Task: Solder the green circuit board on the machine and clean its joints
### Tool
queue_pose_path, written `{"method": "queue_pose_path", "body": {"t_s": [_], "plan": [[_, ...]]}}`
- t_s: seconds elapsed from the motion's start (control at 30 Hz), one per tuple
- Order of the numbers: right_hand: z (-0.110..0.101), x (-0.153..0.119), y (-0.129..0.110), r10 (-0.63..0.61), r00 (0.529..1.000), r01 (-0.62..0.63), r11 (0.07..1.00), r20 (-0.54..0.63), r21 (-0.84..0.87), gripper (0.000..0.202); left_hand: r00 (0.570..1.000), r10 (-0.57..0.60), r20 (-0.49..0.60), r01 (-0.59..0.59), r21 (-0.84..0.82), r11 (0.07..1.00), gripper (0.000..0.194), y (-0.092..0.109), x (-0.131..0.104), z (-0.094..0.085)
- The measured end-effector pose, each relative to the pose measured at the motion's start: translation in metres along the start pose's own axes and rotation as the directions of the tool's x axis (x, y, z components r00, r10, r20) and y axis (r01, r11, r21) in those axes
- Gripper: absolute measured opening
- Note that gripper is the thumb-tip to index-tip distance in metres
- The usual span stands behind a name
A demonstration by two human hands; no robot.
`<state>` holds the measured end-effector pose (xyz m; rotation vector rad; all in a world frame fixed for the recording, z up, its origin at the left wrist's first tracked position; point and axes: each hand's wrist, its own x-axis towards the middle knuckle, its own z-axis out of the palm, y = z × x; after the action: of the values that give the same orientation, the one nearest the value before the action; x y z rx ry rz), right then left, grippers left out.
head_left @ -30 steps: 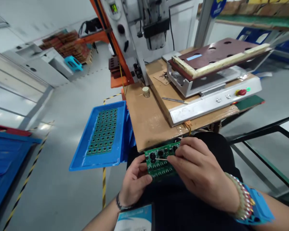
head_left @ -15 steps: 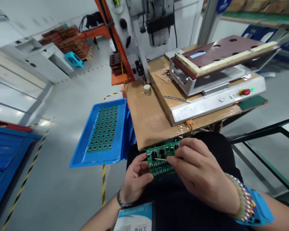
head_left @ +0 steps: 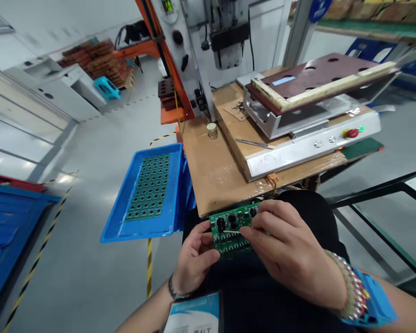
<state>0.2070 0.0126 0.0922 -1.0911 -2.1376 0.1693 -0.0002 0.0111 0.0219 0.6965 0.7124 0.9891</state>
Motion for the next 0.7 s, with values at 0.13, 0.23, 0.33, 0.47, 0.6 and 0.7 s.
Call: {"method": "queue_pose_path", "body": {"t_s": [0.13,0.23,0.33,0.47,0.6,0.7], "plan": [[-0.0023,-0.0002,0.0003,0.01,1.0,-0.01,1.0,-0.013,-0.002,0.014,1.0,-0.004,0.03,0.004,-0.019,1.0,0.044,0.0028,0.0006,0.0026],[-0.0032,0.0003,0.0001,0.013,1.0,-0.013,1.0,-0.018,0.0,0.014,0.999,-0.001,0.049,0.001,-0.006,1.0,0.043,0.0036,0.0008,0.0028],[-0.003,0.001,-0.0004,0.0,1.0,0.0,1.0,-0.023,-0.001,0.014,0.999,0.007,0.039,-0.007,0.008,1.0,0.043,0.0027,0.0009,0.0012],[-0.0022,0.0015,0.0002,-0.011,1.0,0.011,1.0,-0.02,-0.005,0.016,1.0,-0.006,0.017,0.006,-0.006,1.0,0.046,0.0026,0.0006,0.0002],[-0.0033,0.0015,0.0021,-0.005,1.0,0.005,1.0,-0.017,-0.015,0.016,0.998,-0.045,-0.034,0.045,-0.004,0.999,0.049,0.0046,0.0001,0.0018],[-0.0044,0.0019,0.0027,0.011,1.0,-0.011,1.0,-0.021,-0.024,0.015,0.998,-0.049,-0.037,0.048,-0.014,0.999,0.047,0.005,-0.0004,0.0023]]}}
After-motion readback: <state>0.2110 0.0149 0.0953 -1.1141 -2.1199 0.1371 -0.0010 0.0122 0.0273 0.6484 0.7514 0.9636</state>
